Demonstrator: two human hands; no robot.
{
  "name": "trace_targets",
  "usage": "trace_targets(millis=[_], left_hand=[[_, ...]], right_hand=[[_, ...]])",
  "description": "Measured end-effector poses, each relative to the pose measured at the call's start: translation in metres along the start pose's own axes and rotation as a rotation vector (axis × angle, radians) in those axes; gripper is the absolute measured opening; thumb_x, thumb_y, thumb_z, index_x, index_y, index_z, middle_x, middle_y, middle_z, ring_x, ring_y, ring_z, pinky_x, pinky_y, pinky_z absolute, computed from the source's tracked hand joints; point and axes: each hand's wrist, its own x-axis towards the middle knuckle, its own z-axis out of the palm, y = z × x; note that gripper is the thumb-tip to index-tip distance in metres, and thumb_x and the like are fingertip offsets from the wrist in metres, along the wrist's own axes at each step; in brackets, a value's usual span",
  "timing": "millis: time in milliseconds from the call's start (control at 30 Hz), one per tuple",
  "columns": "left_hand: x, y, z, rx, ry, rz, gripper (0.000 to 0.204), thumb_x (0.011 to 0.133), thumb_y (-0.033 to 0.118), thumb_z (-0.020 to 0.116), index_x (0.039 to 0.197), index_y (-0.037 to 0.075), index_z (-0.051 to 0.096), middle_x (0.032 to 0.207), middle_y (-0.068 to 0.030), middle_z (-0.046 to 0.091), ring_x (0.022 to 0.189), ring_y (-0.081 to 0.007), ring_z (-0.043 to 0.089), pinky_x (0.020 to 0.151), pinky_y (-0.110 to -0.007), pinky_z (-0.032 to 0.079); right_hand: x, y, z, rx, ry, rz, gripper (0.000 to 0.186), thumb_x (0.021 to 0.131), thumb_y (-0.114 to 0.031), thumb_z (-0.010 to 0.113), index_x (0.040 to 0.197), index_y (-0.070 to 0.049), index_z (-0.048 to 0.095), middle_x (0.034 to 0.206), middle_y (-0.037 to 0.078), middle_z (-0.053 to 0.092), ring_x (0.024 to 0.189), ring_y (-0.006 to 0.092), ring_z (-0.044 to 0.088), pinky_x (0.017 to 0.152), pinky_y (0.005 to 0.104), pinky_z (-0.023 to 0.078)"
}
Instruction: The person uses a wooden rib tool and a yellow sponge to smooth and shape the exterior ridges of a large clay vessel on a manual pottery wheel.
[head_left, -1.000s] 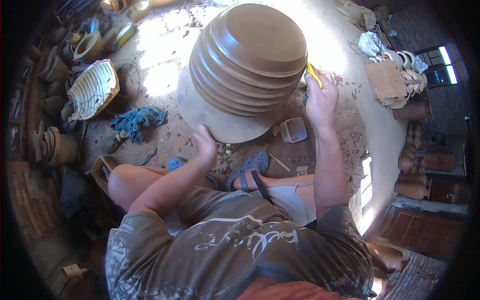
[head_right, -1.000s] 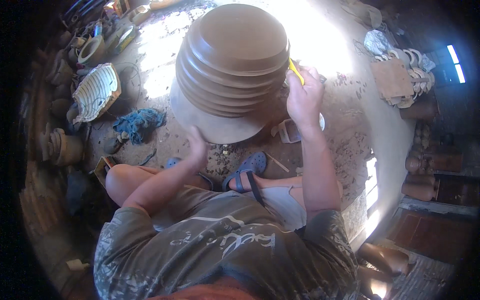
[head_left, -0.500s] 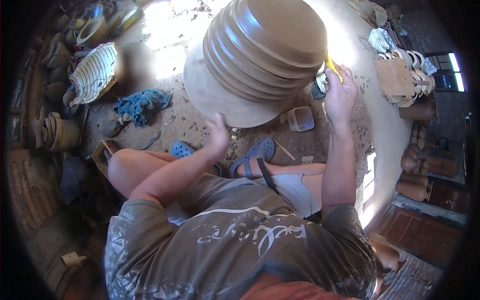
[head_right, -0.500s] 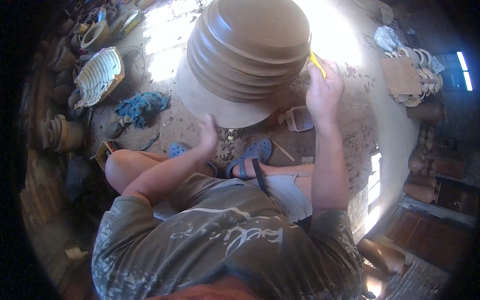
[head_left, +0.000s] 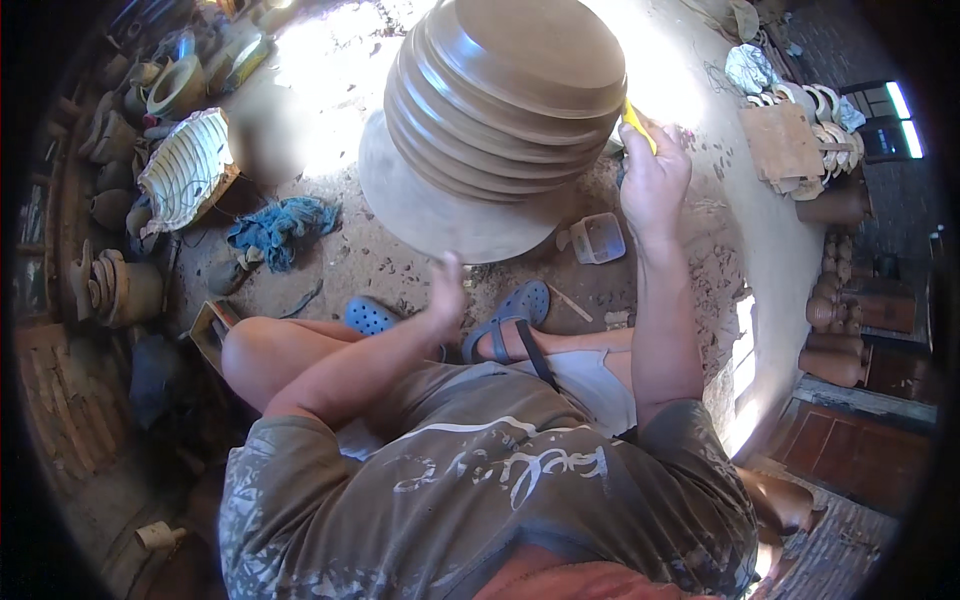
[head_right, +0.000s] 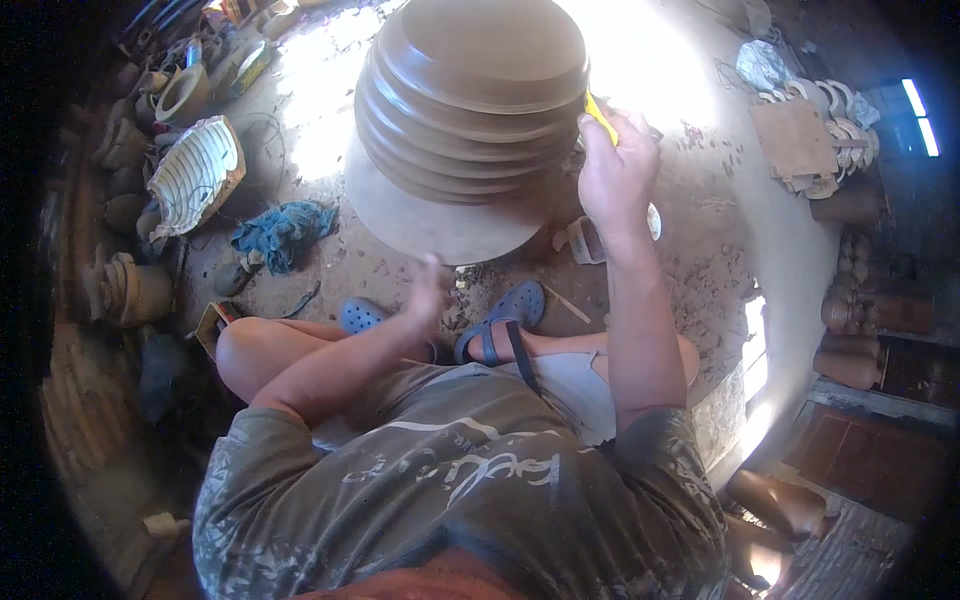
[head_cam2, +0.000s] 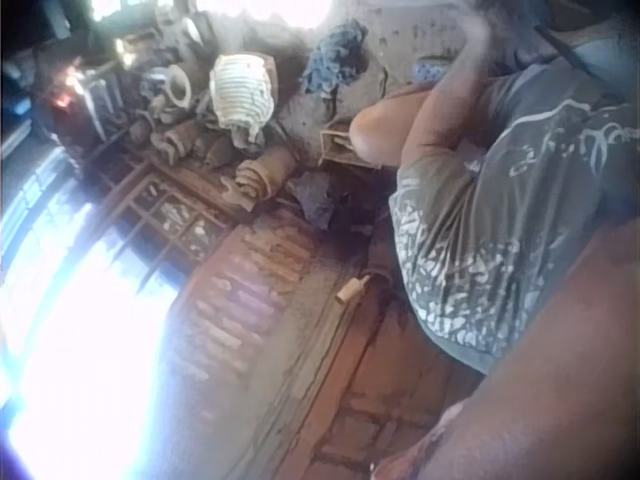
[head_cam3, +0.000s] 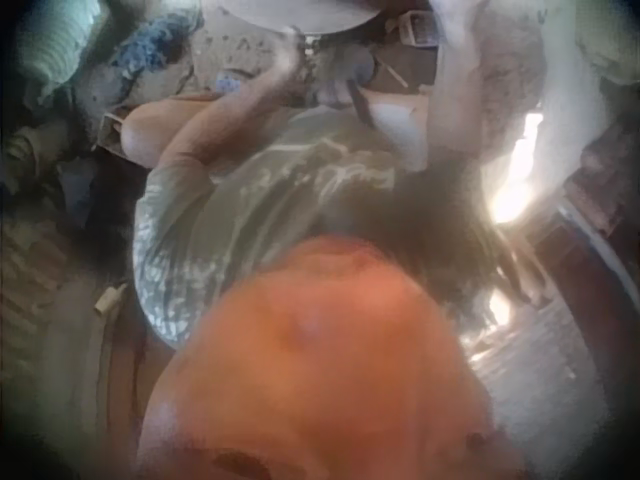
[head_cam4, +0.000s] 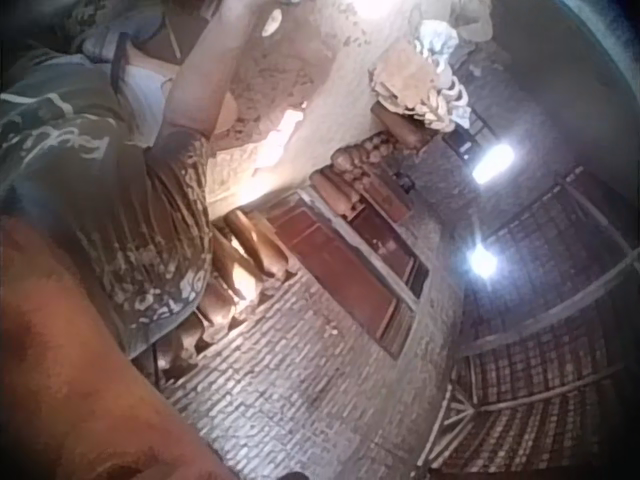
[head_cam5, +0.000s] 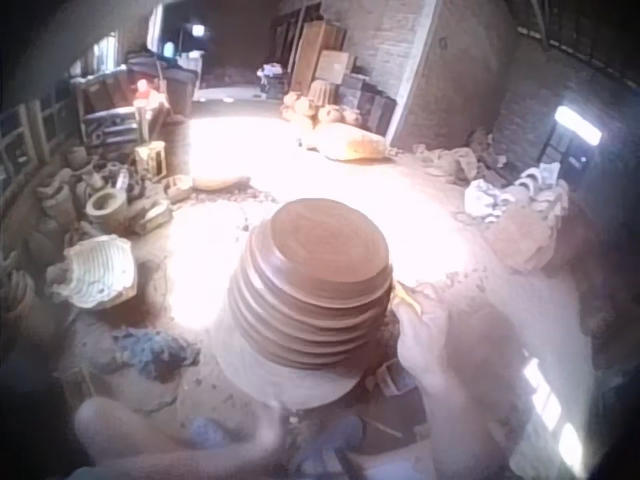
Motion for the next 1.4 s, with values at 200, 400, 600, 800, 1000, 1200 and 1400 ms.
trace_targets(millis=[200, 400, 600, 800, 1000, 1200, 1400], left_hand=[[0.048, 0.039, -0.057, -0.425, 0.244, 0.378, 0.088, 0.106, 0.067, 0.026, 0.158, -0.004, 0.026, 0.158, -0.0267, 0.040, 0.143, -0.0337, 0.045, 0.123, -0.043, 0.030], [0.037, 0.024, -0.029, -0.236, 0.323, 0.281, 0.084, 0.107, 0.066, 0.025, 0.161, 0.001, 0.025, 0.160, -0.0231, 0.037, 0.147, -0.0349, 0.039, 0.120, -0.050, 0.032], [0.018, 0.038, -0.034, -0.287, 0.054, 0.194, 0.085, 0.107, 0.065, 0.032, 0.156, -0.004, 0.030, 0.158, -0.0241, 0.040, 0.147, -0.0314, 0.038, 0.119, -0.046, 0.034], [0.043, 0.073, -0.070, -0.365, 0.480, 0.334, 0.084, 0.107, 0.065, 0.031, 0.154, -0.005, 0.031, 0.154, -0.0243, 0.045, 0.142, -0.0312, 0.045, 0.115, -0.047, 0.039], [-0.022, 0.017, 0.007, -0.051, -0.107, -0.029, 0.098, 0.097, 0.080, 0.033, 0.164, 0.011, 0.019, 0.166, -0.0247, 0.025, 0.152, -0.0420, 0.028, 0.119, -0.064, 0.027], [0.022, 0.117, -0.082, -0.526, 0.238, 0.397, 0.088, 0.105, 0.067, 0.034, 0.156, -0.004, 0.028, 0.156, -0.0247, 0.042, 0.147, -0.0338, 0.040, 0.119, -0.046, 0.036], [-0.005, 0.004, 0.000, -0.110, 0.052, 0.049, 0.090, 0.102, 0.074, 0.026, 0.163, 0.007, 0.023, 0.160, -0.0208, 0.036, 0.149, -0.0385, 0.034, 0.117, -0.061, 0.032]], right_hand=[[0.000, -0.007, 0.001, -0.015, 0.001, -0.024, 0.023, 0.092, -0.010, 0.066, 0.107, 0.006, 0.074, 0.093, 0.013, 0.063, 0.086, 0.0197, 0.061, 0.079, 0.0324, 0.048], [-0.005, 0.004, -0.004, 0.012, 0.045, -0.014, 0.023, 0.094, -0.010, 0.065, 0.108, 0.005, 0.075, 0.095, 0.012, 0.064, 0.089, 0.0194, 0.063, 0.081, 0.0321, 0.049], [-0.007, 0.005, -0.010, -0.065, 0.036, -0.031, 0.025, 0.094, -0.013, 0.065, 0.111, 0.002, 0.076, 0.096, 0.014, 0.068, 0.092, 0.0223, 0.065, 0.086, 0.0335, 0.050], [-0.009, 0.002, -0.001, 0.016, 0.035, 0.033, 0.025, 0.096, -0.009, 0.067, 0.114, 0.007, 0.073, 0.093, -0.001, 0.054, 0.070, 0.0035, 0.050, 0.060, 0.0222, 0.039], [-0.004, 0.007, 0.003, 0.096, 0.074, 0.080, 0.024, 0.094, -0.009, 0.069, 0.109, 0.009, 0.073, 0.088, -0.001, 0.053, 0.068, 0.0040, 0.049, 0.060, 0.0229, 0.039], [-0.006, 0.001, 0.004, 0.071, 0.057, 0.066, 0.026, 0.094, -0.012, 0.067, 0.112, 0.007, 0.074, 0.090, 0.004, 0.062, 0.074, 0.0084, 0.057, 0.067, 0.0261, 0.044], [-0.017, -0.009, 0.008, -0.005, 0.065, -0.071, 0.028, 0.094, -0.010, 0.065, 0.115, 0.007, 0.073, 0.098, 0.015, 0.078, 0.086, 0.0168, 0.070, 0.081, 0.0311, 0.054]])
